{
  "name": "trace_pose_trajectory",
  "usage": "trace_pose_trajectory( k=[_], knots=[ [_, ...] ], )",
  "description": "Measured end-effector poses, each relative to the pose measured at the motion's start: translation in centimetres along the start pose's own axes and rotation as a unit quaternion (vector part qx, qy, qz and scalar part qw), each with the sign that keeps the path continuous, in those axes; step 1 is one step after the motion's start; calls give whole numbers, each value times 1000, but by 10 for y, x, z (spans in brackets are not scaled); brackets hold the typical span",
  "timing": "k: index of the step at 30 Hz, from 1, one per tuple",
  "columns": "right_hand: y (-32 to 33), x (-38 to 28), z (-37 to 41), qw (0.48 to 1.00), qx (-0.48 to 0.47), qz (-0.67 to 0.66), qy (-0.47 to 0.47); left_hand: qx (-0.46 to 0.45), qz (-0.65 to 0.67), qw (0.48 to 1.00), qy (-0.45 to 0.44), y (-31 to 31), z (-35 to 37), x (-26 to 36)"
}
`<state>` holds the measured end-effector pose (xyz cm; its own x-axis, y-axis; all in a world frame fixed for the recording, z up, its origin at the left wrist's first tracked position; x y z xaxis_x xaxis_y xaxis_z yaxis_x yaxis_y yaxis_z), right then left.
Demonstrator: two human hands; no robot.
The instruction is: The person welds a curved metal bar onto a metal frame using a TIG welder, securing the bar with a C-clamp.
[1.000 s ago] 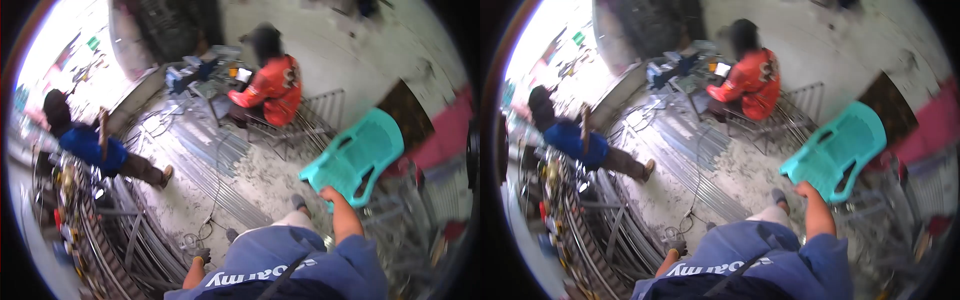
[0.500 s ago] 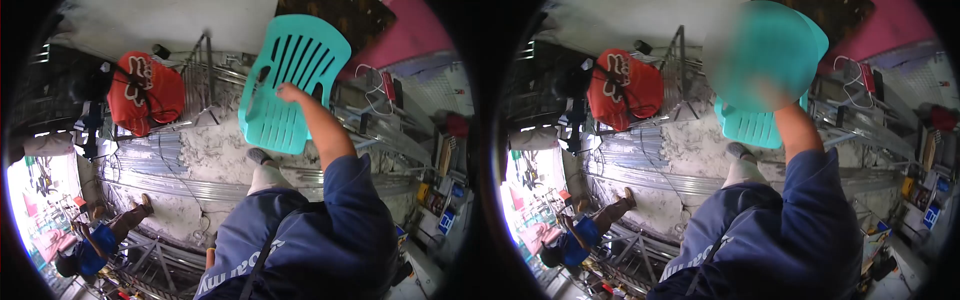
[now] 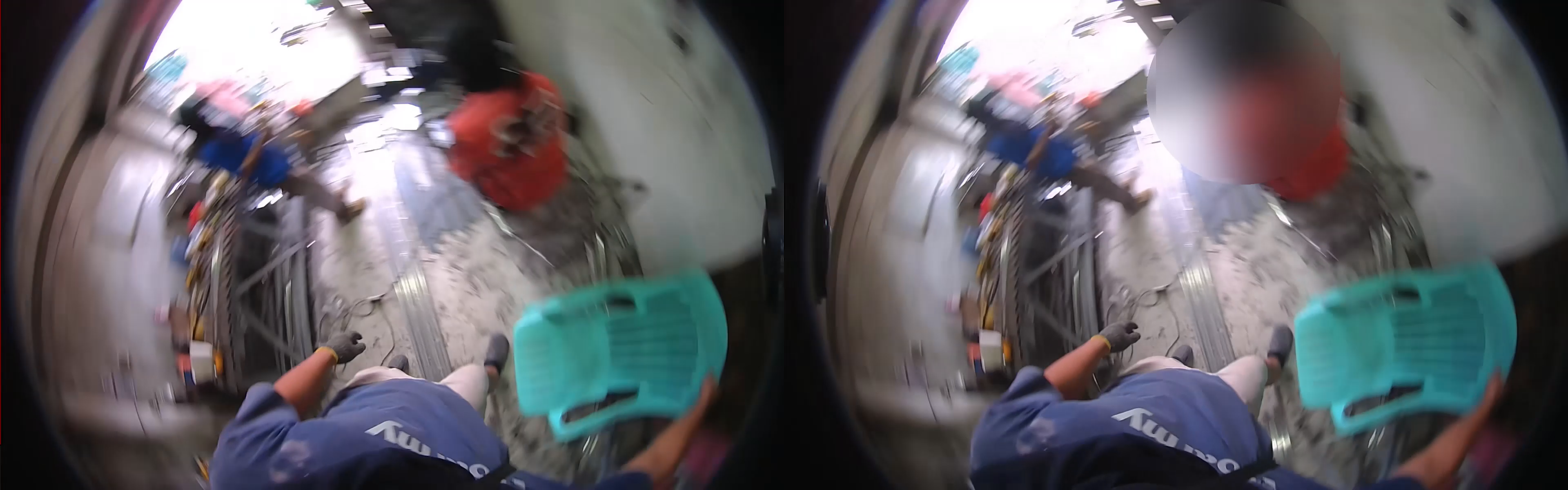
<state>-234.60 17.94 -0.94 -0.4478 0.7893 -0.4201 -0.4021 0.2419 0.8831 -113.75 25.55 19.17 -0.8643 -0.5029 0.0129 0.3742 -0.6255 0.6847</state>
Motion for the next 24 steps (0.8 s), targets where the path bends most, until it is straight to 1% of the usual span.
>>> trace_pose_trajectory(
  k=[2, 4, 5, 8, 9, 11, 14, 17, 21, 24],
  knots=[
    [-15, -44, -17, 999, -37, 17, 17, -5, -25, 998, 50, -24, 14, -41],
    [-11, -65, -7, 997, -60, 38, 18, -50, -62, 993, 88, -49, 25, -89],
    [-6, -65, -2, 997, -69, 43, 17, -79, -89, 988, 97, -57, 27, -110],
    [0, -69, 9, 995, -87, 55, 17, -103, -86, 982, 136, -90, 53, -157],
    [5, -67, 14, 994, -91, 60, 18, -98, -82, 982, 141, -95, 63, -166],
    [15, -62, 23, 993, -101, 61, 26, -87, -78, 982, 147, -108, 77, -180],
    [32, -55, 43, 991, -113, 63, 33, -94, -70, 981, 155, -124, 79, -197],
    [57, -49, 60, 989, -129, 58, 45, -107, -81, 983, 121, -129, 78, -200],
    [95, -41, 85, 985, -150, 44, 77, -47, -60, 993, 85, -112, 71, -195],
    [114, -38, 108, 977, -177, 13, 122, -49, -51, 995, 70, -105, 66, -199]
  ],
)
Point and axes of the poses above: each hand's wrist, its own z-axis away from the middle knuckle, its own y-axis out of the back of the hand, x = y × z, the point moved 3 cm from there along -z, towards the middle knuckle
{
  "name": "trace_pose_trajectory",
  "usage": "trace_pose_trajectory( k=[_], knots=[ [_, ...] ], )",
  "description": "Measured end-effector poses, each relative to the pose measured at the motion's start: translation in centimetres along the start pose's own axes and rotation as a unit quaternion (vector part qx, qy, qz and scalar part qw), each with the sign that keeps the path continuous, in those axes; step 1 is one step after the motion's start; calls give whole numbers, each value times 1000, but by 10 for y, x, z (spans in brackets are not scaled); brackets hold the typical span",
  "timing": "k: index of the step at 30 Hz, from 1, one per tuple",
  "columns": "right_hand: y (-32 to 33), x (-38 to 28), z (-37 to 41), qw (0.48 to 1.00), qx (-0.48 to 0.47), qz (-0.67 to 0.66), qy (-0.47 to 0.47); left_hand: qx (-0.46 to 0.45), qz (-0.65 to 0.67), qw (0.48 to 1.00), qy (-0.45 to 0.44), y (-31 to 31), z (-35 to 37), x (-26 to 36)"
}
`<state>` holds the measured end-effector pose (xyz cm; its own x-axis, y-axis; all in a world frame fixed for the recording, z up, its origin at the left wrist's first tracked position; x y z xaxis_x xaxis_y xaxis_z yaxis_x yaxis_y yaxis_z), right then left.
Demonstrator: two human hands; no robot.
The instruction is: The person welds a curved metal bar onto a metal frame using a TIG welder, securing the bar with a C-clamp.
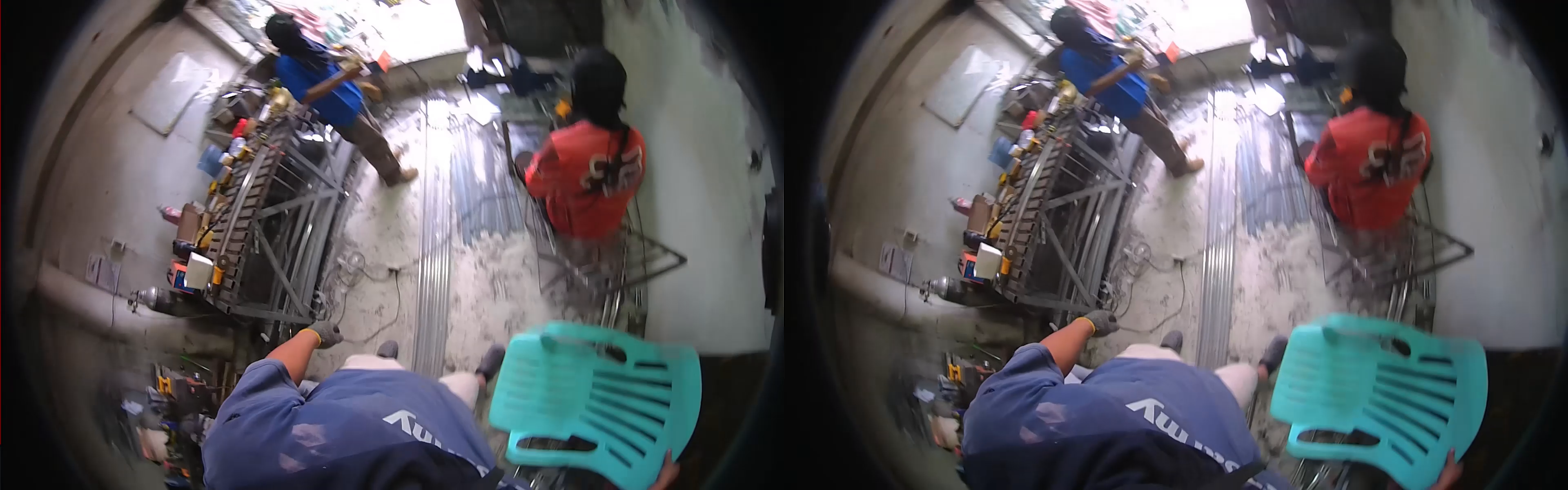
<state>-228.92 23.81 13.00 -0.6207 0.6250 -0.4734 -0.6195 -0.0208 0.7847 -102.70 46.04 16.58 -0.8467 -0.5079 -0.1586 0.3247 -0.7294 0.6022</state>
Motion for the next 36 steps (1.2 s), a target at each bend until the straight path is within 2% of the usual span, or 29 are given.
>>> trace_pose_trajectory(
  k=[2, 3, 4, 6, 8, 11, 13, 17, 20, 23, 25, 27, 29, 30, 32, 34, 36],
  knots=[
    [6, 1, 24, 1000, -11, -11, 21, 15, 20, 998, -58, 1, -7, -8],
    [8, -16, 44, 998, 47, -15, 27, 9, 57, 997, -45, 1, -5, -9],
    [8, -33, 62, 998, 50, 14, 31, 7, 92, 995, -29, 2, -2, -2],
    [3, -61, 101, 997, 63, -16, -35, -2, 110, 993, -37, -14, -11, -7],
    [2, -65, 126, 995, 53, 25, -80, -13, 94, 995, -44, -27, -10, -8],
    [-12, -127, 166, 993, 43, 105, -45, -52, 94, 994, -24, -41, -13, -20],
    [-29, -153, 189, 996, 12, 88, -9, -69, 95, 993, -27, -55, -21, -43],
    [-45, -199, 246, 987, 27, 156, 23, -45, 155, 986, -34, -80, -39, -109],
    [-75, -252, 310, 992, 45, 114, 6, -2, 197, 979, -46, -102, -59, -178],
    [-113, -294, 375, 990, 102, 77, 68, 9, 248, 968, -19, -121, -68, -253],
    [-147, -333, 427, 966, 175, 144, 128, 9, 277, 961, 9, -130, -64, -303],
    [-193, -391, 491, 946, 207, 209, 135, 4, 303, 952, 44, -140, -56, -348],
    [-226, -419, 525, 941, 177, 223, 181, -10, 335, 940, 70, -177, -68, -390],
    [-247, -446, 551, 951, 122, 174, 222, -21, 350, 933, 77, -208, -82, -410],
    [-282, -477, 572, 959, 7, 105, 263, -11, 362, 926, 104, -221, -75, -430],
    [-316, -503, 584, 956, -42, 73, 283, -19, 383, 915, 123, -247, -84, -444],
    [-337, -531, 587, 958, -46, 50, 280, -40, 413, 899, 138, -293, -113, -448]
  ],
)
Point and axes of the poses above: each hand's wrist, its own z-axis away from the middle knuckle, its own y-axis out of the back of the hand, x = y × z, the point moved 3 cm from there along -z, towards the middle knuckle
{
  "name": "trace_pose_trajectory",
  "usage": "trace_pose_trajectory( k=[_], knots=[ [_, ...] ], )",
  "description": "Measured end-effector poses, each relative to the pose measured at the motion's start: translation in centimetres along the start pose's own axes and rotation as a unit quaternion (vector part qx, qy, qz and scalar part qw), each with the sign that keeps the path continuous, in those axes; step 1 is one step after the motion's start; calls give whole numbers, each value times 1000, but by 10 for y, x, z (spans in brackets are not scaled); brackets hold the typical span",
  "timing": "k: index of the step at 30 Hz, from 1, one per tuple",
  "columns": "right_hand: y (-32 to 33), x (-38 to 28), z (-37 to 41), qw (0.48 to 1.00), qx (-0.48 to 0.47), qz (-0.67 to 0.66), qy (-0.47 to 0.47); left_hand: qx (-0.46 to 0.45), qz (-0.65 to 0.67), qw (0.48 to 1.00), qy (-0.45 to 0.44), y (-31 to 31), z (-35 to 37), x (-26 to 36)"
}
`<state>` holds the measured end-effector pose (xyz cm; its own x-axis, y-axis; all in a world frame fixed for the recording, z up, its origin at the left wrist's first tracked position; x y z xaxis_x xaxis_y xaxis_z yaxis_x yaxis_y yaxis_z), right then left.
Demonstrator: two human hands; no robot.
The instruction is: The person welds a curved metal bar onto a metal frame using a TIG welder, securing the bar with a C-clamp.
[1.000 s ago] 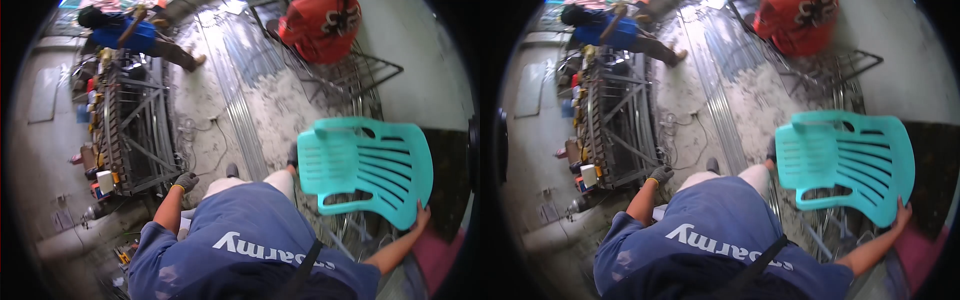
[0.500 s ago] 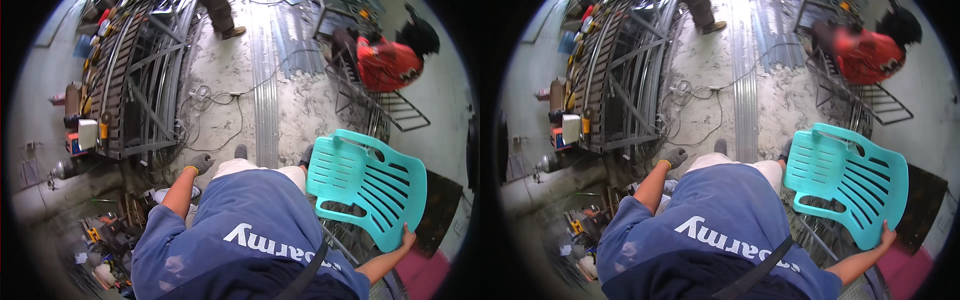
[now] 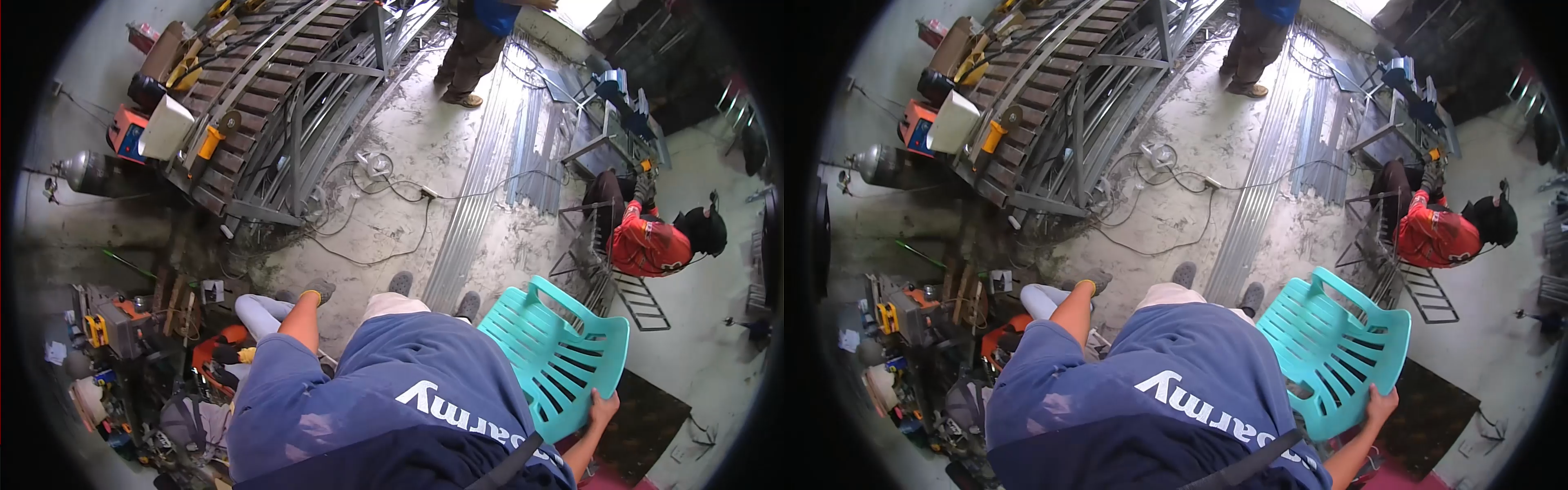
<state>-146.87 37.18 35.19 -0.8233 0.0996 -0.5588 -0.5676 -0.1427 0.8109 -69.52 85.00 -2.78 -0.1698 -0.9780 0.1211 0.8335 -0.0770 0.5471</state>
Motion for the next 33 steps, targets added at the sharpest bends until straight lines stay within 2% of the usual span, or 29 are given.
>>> trace_pose_trajectory(
  k=[3, 6, 8, 12, 16, 17, 18, 20, 21, 22, 23, 24, 26, 28, 29, 30, 33],
  knots=[
    [-12, -28, -34, 1000, -19, -1, 17, -39, 123, 991, 39, -24, -4, -8],
    [-24, -57, -72, 999, -43, -1, 28, -11, 136, 990, -39, -42, 4, -4],
    [-26, -88, -81, 999, -32, -36, 20, -4, 145, 989, -38, -42, 23, 1],
    [-31, -189, -90, 989, -91, -88, 82, 15, 149, 989, -7, -69, 21, -20],
    [-19, -271, -120, 975, -150, -106, 127, 24, 228, 972, 42, -108, 23, -36],
    [-17, -281, -135, 971, -161, -110, 140, 37, 234, 971, 43, -115, 30, -35],
    [-21, -320, -127, 957, -174, -169, 161, 50, 238, 969, 45, -118, 43, -30],
    [-24, -361, -155, 953, -192, -119, 202, 41, 267, 961, 63, -122, 80, -14],
    [-37, -382, -169, 940, -209, -175, 205, 37, 281, 956, 72, -125, 95, -4],
    [-44, -409, -179, 943, -224, -126, 213, 48, 297, 951, 64, -137, 97, -2],
    [-61, -434, -184, 930, -231, -163, 235, 59, 316, 945, 57, -154, 97, -4],
    [-68, -464, -193, 928, -234, -63, 284, 71, 336, 938, 52, -169, 101, -5],
    [-100, -518, -220, 897, -216, -36, 385, 90, 394, 912, 63, -167, 144, 17],
    [-125, -575, -224, 893, -259, -37, 367, 146, 445, 882, 58, -153, 173, 38],
    [-133, -601, -232, 894, -214, -30, 392, 183, 462, 866, 53, -153, 187, 44],
    [-147, -625, -255, 884, -248, -47, 394, 216, 478, 850, 51, -160, 198, 49],
    [-161, -686, -266, 886, -247, -76, 385, 210, 609, 754, 127, -194, 210, 54]
  ],
)
Point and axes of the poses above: each hand's wrist, its own z-axis away from the middle knuckle, its own y-axis out of the back of the hand, x = y × z, the point moved 3 cm from there along -z, towards the middle knuckle
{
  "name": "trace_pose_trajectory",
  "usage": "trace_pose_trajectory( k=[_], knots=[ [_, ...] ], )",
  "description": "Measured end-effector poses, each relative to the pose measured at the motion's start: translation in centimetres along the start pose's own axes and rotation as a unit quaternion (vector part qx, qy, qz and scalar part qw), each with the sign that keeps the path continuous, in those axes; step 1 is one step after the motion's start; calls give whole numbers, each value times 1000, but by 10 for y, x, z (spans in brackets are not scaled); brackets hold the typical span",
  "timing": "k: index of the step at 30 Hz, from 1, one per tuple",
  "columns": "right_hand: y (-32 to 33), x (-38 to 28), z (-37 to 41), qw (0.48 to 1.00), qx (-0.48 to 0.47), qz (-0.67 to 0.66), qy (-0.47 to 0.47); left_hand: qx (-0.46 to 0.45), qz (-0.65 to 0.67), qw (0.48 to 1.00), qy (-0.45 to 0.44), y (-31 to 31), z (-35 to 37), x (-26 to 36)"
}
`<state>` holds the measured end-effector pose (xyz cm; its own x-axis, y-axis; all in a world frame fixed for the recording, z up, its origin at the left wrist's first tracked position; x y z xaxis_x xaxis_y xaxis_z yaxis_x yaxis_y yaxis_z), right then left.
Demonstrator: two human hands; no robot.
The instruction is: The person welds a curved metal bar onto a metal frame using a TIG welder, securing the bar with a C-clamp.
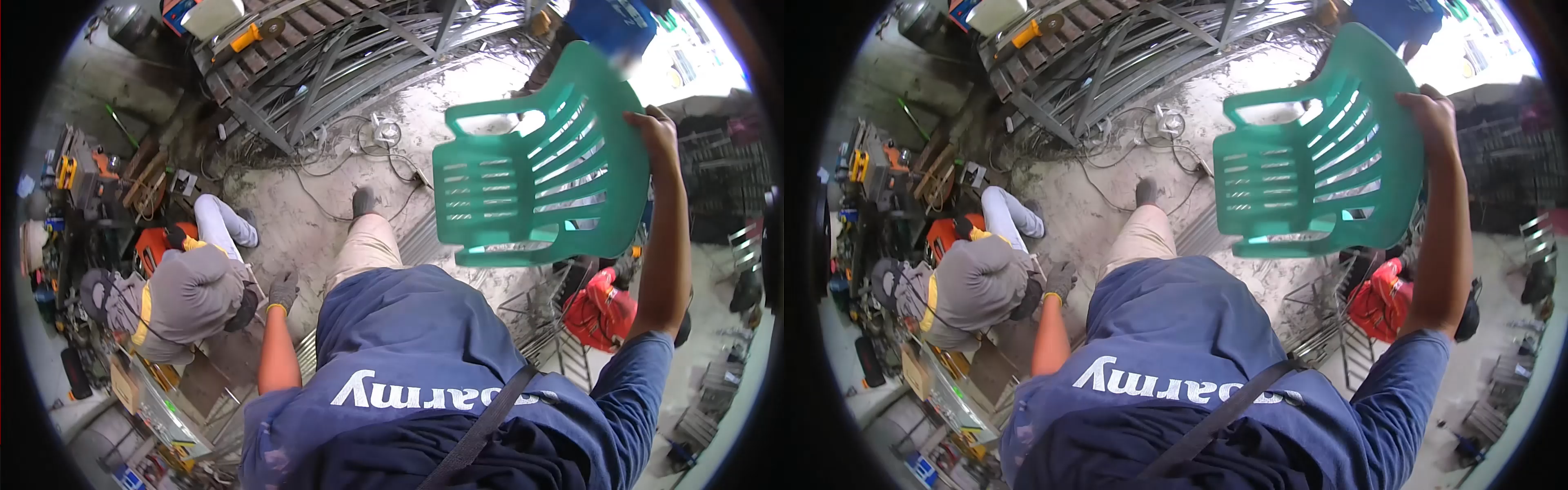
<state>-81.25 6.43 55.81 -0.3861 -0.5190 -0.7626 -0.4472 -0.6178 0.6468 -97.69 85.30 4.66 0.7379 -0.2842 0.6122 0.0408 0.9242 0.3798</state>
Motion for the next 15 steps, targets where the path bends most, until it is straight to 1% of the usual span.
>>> trace_pose_trajectory(
  k=[1, 2, 3, 4, 5, 6, 7, 8, 9, 10, 11, 12, 13, 14, 15],
  knots=[
    [3, 0, -31, 1000, 13, 15, 6, -9, -5, 999, 36, -3, 0, -9],
    [2, 7, -67, 1000, 18, 1, 2, -19, -13, 997, 68, -6, -7, -23],
    [-10, 2, -88, 999, 32, -6, -9, -30, -21, 994, 100, -9, -15, -38],
    [-19, -5, -105, 998, 49, -13, -22, -132, -295, 933, -155, -13, -53, -89],
    [-28, -8, -123, 997, 69, -19, -39, -70, -504, 747, -428, -16, -74, -118],
    [-34, 10, -159, 996, 55, -47, -50, -167, -536, 775, -290, -28, -81, -106],
    [-41, 39, -200, 991, 59, -100, -66, -245, -570, 771, -143, -39, -82, -90],
    [-56, 59, -226, 987, 54, -134, -65, -176, -352, 908, 147, -45, -69, -61],
    [-71, 77, -247, 982, 50, -169, -65, -73, -85, 902, 416, -51, -61, -35],
    [-85, 97, -266, 984, 54, -152, -80, -171, -257, 912, 270, -50, -81, 1],
    [-98, 122, -283, 984, 58, -137, -95, -262, -412, 866, 107, -48, -106, 27],
    [-117, 177, -310, 974, 92, -173, -112, -339, -538, 769, -67, -50, -132, 54],
    [-128, 221, -332, 962, 123, -208, -129, -398, -628, 626, -234, -53, -151, 77],
    [-131, 222, -335, 942, 135, -261, -161, -321, -676, 610, -263, -49, -177, 105],
    [-138, 229, -335, 937, 131, -258, -194, -242, -718, 584, -291, -44, -203, 140]
  ],
)
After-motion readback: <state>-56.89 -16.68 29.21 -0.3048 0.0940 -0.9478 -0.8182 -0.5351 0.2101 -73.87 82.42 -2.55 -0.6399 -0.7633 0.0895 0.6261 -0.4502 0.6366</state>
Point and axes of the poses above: each hand's wrist, its own z-axis away from the middle knuckle, its own y-axis out of the back of the hand, x = y × z, the point moved 3 cm from there along -z, towards the middle knuckle
